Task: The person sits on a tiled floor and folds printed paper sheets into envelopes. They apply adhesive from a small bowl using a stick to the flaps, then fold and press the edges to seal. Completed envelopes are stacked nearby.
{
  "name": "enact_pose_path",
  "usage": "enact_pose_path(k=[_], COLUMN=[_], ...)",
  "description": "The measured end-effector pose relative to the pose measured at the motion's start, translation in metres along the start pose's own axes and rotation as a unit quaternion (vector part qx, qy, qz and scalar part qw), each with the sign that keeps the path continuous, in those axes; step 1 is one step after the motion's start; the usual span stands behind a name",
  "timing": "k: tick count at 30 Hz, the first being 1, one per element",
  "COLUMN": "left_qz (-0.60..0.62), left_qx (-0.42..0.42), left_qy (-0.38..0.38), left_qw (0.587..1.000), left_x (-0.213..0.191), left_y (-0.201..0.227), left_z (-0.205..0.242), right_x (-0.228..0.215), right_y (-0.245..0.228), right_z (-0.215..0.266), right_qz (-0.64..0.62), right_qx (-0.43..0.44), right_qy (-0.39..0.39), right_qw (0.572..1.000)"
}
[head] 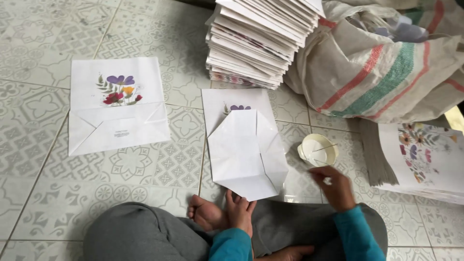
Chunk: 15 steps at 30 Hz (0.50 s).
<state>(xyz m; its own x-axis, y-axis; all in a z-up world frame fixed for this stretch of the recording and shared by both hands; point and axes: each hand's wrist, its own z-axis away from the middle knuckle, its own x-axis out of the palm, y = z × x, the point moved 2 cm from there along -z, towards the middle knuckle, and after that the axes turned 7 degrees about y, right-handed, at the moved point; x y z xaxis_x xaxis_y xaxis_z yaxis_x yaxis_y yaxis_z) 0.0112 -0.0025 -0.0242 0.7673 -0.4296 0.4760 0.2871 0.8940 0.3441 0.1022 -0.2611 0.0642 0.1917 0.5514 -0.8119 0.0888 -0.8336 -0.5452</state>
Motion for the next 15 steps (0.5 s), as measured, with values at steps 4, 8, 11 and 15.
enact_pose_path(k=[4,8,11,15], left_qz=[0.004,0.012,0.006,0.034], left_qx=[0.001,0.002,-0.023,-0.016], left_qy=[-0.003,0.004,0.022,0.003], left_qw=[1.0,1.0,0.999,0.999], left_x=[0.005,0.006,0.01,0.008], left_y=[0.005,0.007,0.012,0.009], left_z=[0.003,0.005,0.009,0.004], right_x=[0.07,0.132,0.16,0.184], right_y=[-0.053,-0.068,-0.076,-0.078], right_z=[-0.015,-0.039,-0.052,-0.06], right_qz=[-0.087,-0.031,-0.022,0.011], right_qx=[-0.076,-0.094,-0.143,-0.179], right_qy=[-0.167,-0.241,-0.266,-0.296], right_qw=[0.979,0.965,0.953,0.938])
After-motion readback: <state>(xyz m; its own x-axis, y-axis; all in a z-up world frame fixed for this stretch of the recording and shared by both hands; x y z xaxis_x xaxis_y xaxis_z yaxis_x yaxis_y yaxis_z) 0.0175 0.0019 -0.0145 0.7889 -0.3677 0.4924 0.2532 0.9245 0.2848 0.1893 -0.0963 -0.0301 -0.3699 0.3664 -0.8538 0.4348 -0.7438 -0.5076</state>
